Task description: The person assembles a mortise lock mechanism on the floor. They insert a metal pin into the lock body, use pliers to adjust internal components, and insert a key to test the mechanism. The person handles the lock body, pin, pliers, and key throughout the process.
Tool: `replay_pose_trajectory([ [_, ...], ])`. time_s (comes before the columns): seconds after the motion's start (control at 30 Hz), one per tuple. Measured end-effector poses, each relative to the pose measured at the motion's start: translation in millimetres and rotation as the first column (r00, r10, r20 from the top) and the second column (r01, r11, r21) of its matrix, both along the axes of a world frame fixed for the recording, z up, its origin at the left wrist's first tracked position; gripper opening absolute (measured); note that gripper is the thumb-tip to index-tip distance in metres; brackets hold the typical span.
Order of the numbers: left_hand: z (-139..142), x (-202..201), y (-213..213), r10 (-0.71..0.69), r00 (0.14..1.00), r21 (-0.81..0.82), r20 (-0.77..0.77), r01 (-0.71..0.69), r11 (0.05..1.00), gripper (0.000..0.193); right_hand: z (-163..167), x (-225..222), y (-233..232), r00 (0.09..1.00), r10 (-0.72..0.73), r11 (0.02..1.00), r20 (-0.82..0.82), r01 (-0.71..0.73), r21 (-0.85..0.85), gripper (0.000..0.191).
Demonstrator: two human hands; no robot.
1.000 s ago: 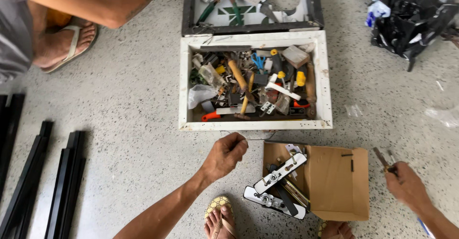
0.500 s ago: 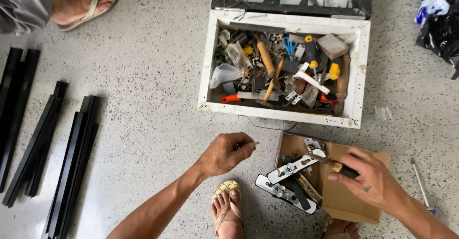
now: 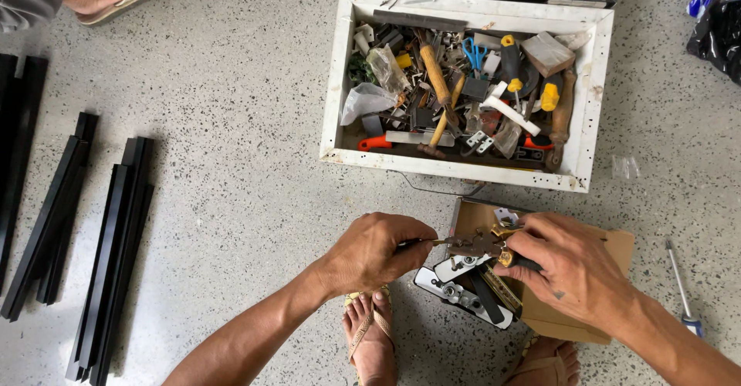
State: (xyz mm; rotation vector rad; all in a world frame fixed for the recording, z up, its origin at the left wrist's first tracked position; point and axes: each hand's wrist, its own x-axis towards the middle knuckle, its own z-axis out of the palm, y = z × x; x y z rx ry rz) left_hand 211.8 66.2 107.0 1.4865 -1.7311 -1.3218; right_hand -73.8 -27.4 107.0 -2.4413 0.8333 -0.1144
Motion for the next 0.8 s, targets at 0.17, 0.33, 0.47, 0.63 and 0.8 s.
replay_pose_trajectory([
  [0.17, -1.1, -1.0, 1.4, -0.035, 0.999, -0.068, 0.041, 0.038, 0.997, 0.021, 1.1, 0.4, 0.4, 0.998, 0.055, 0.995, -0.020, -0.057, -0.081, 0.037],
  [0.33, -2.2, -4.5, 1.4, -0.087, 0.992, -0.022, 0.089, 0.089, 0.996, 0.020, -2.7, -1.5, 1.9, 0.997, 0.075, 0.994, -0.024, -0.076, -0.083, 0.033],
  [0.47, -1.4, -4.7, 1.7, -0.097, 0.990, -0.089, 0.101, 0.106, 0.990, 0.020, -0.6, -1.8, 1.6, 0.994, 0.069, 0.995, -0.085, -0.074, -0.061, 0.037],
  [0.63, -0.3, -7.0, 2.6, -0.095, 0.986, -0.109, 0.138, 0.111, 0.988, 0.018, 3.2, -1.0, 3.3, 0.996, 0.073, 0.993, -0.044, -0.077, -0.094, 0.033],
  [0.8, 1.2, -7.4, 2.9, -0.090, 0.989, -0.104, 0.121, 0.103, 0.989, 0.018, 2.6, -3.0, 3.6, 0.995, 0.099, 0.992, 0.004, -0.098, -0.075, 0.032],
])
